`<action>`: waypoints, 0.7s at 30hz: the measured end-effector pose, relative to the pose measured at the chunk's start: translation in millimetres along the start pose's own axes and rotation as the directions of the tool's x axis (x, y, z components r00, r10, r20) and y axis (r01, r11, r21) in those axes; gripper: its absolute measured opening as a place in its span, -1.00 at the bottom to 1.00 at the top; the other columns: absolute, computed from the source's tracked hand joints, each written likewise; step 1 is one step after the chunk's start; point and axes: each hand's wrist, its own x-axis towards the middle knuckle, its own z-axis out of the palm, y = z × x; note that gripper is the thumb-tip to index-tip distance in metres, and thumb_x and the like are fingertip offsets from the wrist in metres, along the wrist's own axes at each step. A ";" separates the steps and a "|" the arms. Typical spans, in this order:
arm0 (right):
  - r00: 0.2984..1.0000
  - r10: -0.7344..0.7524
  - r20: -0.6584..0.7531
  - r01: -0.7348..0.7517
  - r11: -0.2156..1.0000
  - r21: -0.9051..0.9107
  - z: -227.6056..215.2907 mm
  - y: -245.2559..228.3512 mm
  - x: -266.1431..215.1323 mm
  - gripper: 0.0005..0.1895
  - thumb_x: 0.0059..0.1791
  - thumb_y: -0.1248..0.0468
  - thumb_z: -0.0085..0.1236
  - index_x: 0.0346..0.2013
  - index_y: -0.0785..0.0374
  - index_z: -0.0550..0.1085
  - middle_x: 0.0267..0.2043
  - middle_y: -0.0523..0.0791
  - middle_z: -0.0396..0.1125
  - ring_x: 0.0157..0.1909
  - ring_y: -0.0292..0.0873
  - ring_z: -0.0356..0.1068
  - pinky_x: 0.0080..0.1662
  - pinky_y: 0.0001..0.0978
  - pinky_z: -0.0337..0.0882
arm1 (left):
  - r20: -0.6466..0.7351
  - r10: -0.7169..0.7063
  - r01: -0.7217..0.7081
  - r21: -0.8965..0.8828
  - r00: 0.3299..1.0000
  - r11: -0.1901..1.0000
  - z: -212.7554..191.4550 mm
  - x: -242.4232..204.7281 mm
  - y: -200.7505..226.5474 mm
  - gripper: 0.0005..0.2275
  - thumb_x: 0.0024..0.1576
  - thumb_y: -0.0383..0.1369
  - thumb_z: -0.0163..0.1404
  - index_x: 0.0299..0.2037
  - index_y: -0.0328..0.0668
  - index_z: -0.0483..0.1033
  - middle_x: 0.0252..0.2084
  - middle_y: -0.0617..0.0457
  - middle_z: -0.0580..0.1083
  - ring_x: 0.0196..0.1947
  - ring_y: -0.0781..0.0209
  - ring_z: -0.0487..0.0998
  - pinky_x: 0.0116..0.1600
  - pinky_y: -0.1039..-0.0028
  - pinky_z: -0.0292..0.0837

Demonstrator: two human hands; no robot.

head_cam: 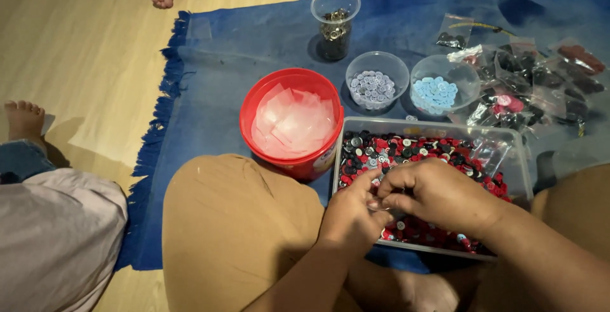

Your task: Sorting and placing small buttons into a plastic bag while sitting on the floor.

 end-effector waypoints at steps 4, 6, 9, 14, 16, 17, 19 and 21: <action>1.000 0.026 -0.008 -0.026 0.997 -0.073 -1.6 -11.7 -1.4 -0.85 -0.18 0.17 0.32 -0.33 -0.04 0.71 -0.32 -0.43 0.69 -0.41 -0.32 0.65 -0.26 -0.43 0.56 | 0.013 0.009 -0.008 -0.140 1.000 0.990 -1.2 0.0 5.3 -0.42 -0.04 -0.54 0.12 0.28 -0.25 0.39 -0.23 0.00 0.63 -0.33 0.29 0.66 -0.25 0.56 0.56; 1.000 0.024 0.001 -0.023 0.984 -0.177 0.7 -13.3 -1.9 -0.86 -0.14 0.11 0.26 -0.35 -0.10 0.71 -0.36 -0.37 0.66 -0.46 -0.21 0.61 -0.31 -0.34 0.54 | 0.000 -0.050 0.050 -0.013 0.999 0.999 -5.1 -0.4 10.6 -0.41 -0.06 -0.48 0.05 0.29 -0.10 0.40 -0.24 0.05 0.64 -0.36 0.22 0.65 -0.24 0.49 0.56; 0.991 0.126 0.054 -0.117 0.982 -0.148 1.0 -22.9 -6.2 -0.86 -0.14 0.07 0.29 -0.37 -0.09 0.72 -0.44 -0.37 0.66 -0.55 -0.30 0.55 -0.35 -0.44 0.53 | -0.020 -0.098 0.099 0.086 0.995 0.991 -5.2 0.0 6.2 -0.34 -0.10 -0.50 0.09 0.32 0.09 0.39 -0.24 0.11 0.61 -0.31 0.15 0.64 -0.16 0.38 0.55; 0.998 -0.050 0.027 0.054 0.984 -0.171 2.4 -4.3 -8.0 -0.94 -0.16 0.17 0.28 -0.44 0.04 0.59 -0.35 -0.30 0.56 -0.40 -0.16 0.51 -0.26 -0.29 0.51 | 0.080 -0.018 0.026 -0.106 0.997 0.994 -3.2 0.7 0.6 -0.22 -0.12 -0.44 0.19 0.42 -0.08 0.21 -0.07 -0.01 0.56 -0.13 0.20 0.60 -0.06 0.49 0.50; 0.992 -0.121 0.031 0.125 0.981 -0.150 -2.5 -12.8 -14.2 -0.94 -0.18 0.18 0.27 -0.46 0.05 0.57 -0.34 -0.31 0.57 -0.40 -0.17 0.50 -0.28 -0.31 0.50 | 0.153 -0.002 0.028 -0.164 0.988 0.986 -0.1 3.5 -4.7 -0.15 -0.19 -0.44 0.21 0.44 -0.08 0.16 0.16 -0.14 0.54 0.09 0.08 0.62 0.10 0.43 0.52; 0.989 -0.140 0.044 0.144 0.984 -0.108 -5.3 -21.0 -19.1 -0.94 -0.17 0.20 0.27 -0.47 0.07 0.57 -0.39 -0.30 0.58 -0.45 -0.18 0.50 -0.31 -0.33 0.50 | 0.179 0.030 0.015 -0.246 0.983 0.969 3.9 3.7 -9.0 -0.26 -0.17 -0.43 0.22 0.33 -0.14 0.30 0.08 -0.05 0.56 0.01 0.19 0.59 0.08 0.49 0.50; 0.987 -0.152 0.058 0.156 0.986 -0.062 -10.2 -25.6 -24.9 -0.94 -0.17 0.22 0.28 -0.48 0.10 0.56 -0.43 -0.30 0.58 -0.51 -0.20 0.50 -0.35 -0.36 0.51 | 0.209 0.061 0.011 -0.328 0.976 0.945 10.3 1.5 -15.8 -0.37 -0.16 -0.43 0.24 0.22 -0.19 0.44 0.01 0.04 0.57 -0.07 0.30 0.55 0.07 0.56 0.48; 0.981 -0.178 0.074 0.172 0.981 0.086 -16.7 -20.4 -25.7 -0.81 -0.16 0.28 0.25 -0.29 0.04 0.71 -0.34 -0.32 0.70 -0.43 -0.33 0.67 -0.31 -0.47 0.62 | 0.244 0.031 0.057 -0.345 0.969 0.937 12.0 -1.0 -18.5 -0.93 0.02 -0.55 0.04 -0.34 -0.20 0.49 -0.46 0.15 0.43 -0.46 0.36 0.34 -0.36 0.57 0.27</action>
